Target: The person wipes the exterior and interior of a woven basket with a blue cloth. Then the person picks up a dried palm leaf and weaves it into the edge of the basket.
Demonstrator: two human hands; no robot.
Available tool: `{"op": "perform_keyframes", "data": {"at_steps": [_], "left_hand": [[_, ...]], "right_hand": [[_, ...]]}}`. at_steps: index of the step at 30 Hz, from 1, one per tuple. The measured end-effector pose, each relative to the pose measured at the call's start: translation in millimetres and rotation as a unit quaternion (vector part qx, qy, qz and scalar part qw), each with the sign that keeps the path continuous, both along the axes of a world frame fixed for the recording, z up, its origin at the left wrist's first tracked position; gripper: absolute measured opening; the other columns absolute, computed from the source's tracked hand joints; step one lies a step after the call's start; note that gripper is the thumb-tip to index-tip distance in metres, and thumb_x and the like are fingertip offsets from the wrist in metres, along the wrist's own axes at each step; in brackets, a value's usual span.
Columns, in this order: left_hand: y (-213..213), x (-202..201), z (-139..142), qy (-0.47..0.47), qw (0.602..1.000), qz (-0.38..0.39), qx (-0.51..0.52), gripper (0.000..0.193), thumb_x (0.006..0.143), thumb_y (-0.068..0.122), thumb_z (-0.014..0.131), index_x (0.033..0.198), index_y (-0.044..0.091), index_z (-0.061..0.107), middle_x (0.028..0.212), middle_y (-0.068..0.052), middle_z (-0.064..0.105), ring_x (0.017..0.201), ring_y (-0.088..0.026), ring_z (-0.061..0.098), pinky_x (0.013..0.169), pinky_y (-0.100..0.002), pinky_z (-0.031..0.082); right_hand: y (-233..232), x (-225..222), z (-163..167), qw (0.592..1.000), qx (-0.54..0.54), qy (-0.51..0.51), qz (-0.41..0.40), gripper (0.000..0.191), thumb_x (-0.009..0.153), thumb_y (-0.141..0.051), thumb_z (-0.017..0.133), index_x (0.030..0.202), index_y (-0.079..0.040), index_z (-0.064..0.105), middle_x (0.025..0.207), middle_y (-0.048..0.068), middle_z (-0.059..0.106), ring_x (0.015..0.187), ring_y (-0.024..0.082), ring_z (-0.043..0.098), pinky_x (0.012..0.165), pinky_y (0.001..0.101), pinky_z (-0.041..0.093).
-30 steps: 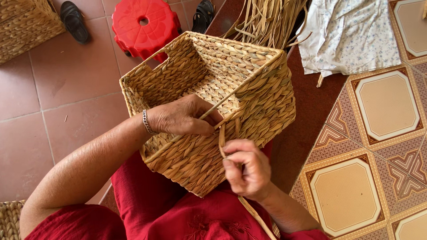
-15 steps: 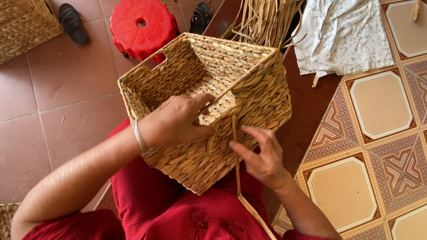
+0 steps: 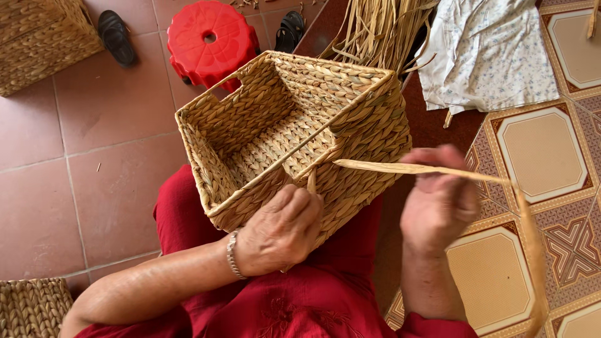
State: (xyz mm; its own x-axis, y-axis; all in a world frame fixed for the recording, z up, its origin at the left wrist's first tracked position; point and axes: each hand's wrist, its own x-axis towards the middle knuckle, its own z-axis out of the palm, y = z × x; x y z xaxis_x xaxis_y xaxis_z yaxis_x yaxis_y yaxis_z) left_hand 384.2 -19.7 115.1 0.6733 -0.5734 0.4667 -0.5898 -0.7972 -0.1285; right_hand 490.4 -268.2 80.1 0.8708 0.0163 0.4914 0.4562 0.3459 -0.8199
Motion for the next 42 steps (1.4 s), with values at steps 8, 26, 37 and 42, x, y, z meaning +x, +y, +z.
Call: {"op": "perform_keyframes", "data": {"at_steps": [8,26,37,42], "left_hand": [[-18.2,1.8,-8.4,0.058,0.998,-0.018,0.01,0.044,0.077,0.022,0.062,0.105,-0.012,0.071,0.117,-0.025,0.063,0.111,-0.033,0.056,0.1,-0.044,0.049],[-19.1,-20.1,-4.5,0.111,0.993,0.015,0.02,0.047,0.084,0.029,0.058,0.113,-0.005,0.073,0.139,-0.031,0.056,0.127,-0.035,0.052,0.105,-0.044,0.044],[12.8,-19.2,26.6,0.171,0.962,-0.036,-0.209,0.026,0.084,0.016,0.071,0.104,0.0,0.072,0.121,-0.02,0.066,0.109,-0.03,0.063,0.095,-0.044,0.051],[98.7,15.4,50.4,0.18,0.886,0.029,-0.425,0.008,0.098,0.0,0.069,0.105,0.003,0.071,0.104,-0.005,0.072,0.091,-0.015,0.074,0.079,-0.027,0.06]], "right_hand": [[-85.0,4.9,42.5,0.981,0.184,-0.036,-0.051,0.022,0.114,-0.026,0.058,0.107,-0.004,0.059,0.086,0.009,0.06,0.074,0.016,0.056,0.067,0.0319,0.05],[55.0,-13.3,38.0,0.795,-0.533,-0.289,0.018,0.037,0.092,0.005,0.07,0.128,-0.002,0.069,0.095,0.009,0.069,0.078,0.019,0.07,0.069,0.0315,0.061],[60.9,-5.9,12.8,0.816,-0.469,-0.338,-0.021,0.037,0.094,0.006,0.078,0.127,-0.007,0.066,0.091,0.005,0.065,0.076,0.019,0.066,0.066,0.0336,0.055],[60.1,-8.3,9.7,0.785,-0.5,-0.365,-0.037,0.046,0.092,0.007,0.079,0.133,-0.007,0.065,0.088,0.004,0.06,0.074,0.017,0.063,0.064,0.0326,0.056]]}}
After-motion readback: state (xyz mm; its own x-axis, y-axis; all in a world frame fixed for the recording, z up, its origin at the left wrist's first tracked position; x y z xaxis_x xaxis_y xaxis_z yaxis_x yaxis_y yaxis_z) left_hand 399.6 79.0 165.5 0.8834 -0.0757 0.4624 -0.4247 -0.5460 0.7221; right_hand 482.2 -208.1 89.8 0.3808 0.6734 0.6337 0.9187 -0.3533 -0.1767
